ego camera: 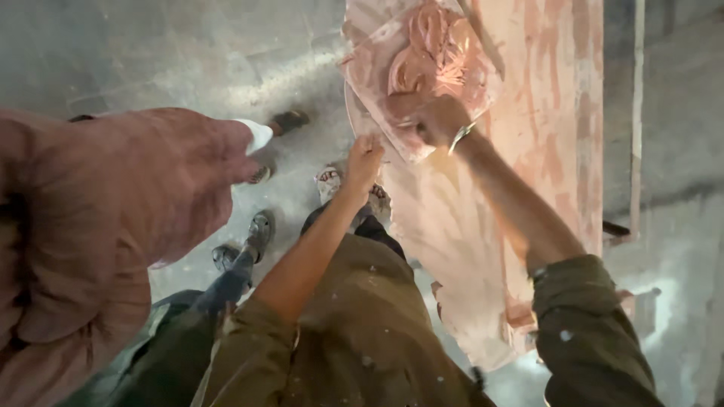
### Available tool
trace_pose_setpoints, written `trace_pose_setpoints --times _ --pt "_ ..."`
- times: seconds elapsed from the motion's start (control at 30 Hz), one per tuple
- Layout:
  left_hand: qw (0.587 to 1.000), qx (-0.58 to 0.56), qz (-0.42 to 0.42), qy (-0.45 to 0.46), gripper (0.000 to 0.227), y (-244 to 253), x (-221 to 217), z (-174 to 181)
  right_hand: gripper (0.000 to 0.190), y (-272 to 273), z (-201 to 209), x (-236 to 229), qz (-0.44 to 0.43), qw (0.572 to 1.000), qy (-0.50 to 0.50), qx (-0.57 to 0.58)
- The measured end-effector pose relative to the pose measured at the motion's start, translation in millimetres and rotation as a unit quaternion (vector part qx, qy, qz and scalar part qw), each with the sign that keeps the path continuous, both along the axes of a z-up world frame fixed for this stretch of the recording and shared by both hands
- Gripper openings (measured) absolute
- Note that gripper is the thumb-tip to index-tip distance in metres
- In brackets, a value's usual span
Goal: The person applies a reddish-brown putty to a small rectangular card using a scraper tool, smoothing the surface. They then apply the putty to a larger wooden board, spreading it across the surface and into the edges. The person works in a workshop environment with other wooden items visible.
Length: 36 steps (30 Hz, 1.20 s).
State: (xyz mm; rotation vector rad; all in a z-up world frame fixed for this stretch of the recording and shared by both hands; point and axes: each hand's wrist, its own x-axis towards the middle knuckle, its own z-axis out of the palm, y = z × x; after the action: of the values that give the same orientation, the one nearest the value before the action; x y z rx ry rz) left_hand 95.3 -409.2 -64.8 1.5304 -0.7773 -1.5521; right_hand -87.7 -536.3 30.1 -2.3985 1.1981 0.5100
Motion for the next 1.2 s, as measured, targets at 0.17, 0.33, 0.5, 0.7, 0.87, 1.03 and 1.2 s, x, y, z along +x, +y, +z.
trace_pose_setpoints --times 0.17,0.33,0.5,0.7,0.87,1.03,1.2 --pt "0.998 0.012 0.005 0.065 0.016 -22 1 3 0.014 4 -37 -17 -0.248 0.937 -0.219 -0.115" --pt "0.998 -0.057 -0.018 0.014 0.025 -59 11 -5 0.017 57 -71 -14 -0.139 0.946 -0.226 -0.188" --pt "0.996 -0.084 -0.004 -0.001 0.031 -64 30 -16 0.025 4 -30 17 -0.13 0.932 -0.223 -0.255" --pt "0.998 0.018 -0.035 0.055 0.035 -66 41 5 0.028 19 -21 25 -0.149 0.984 -0.07 -0.073" --pt "0.994 0.05 -0.077 0.058 0.03 -70 30 -2 0.029 24 -32 -14 -0.308 0.912 -0.197 -0.185" --pt "0.988 -0.044 -0.093 0.119 0.03 -69 22 -20 0.04 77 -42 20 -0.173 0.959 -0.104 -0.201" --pt "0.994 -0.012 -0.096 0.056 0.011 -68 25 1 0.029 54 -39 -29 -0.331 0.922 -0.061 -0.191"
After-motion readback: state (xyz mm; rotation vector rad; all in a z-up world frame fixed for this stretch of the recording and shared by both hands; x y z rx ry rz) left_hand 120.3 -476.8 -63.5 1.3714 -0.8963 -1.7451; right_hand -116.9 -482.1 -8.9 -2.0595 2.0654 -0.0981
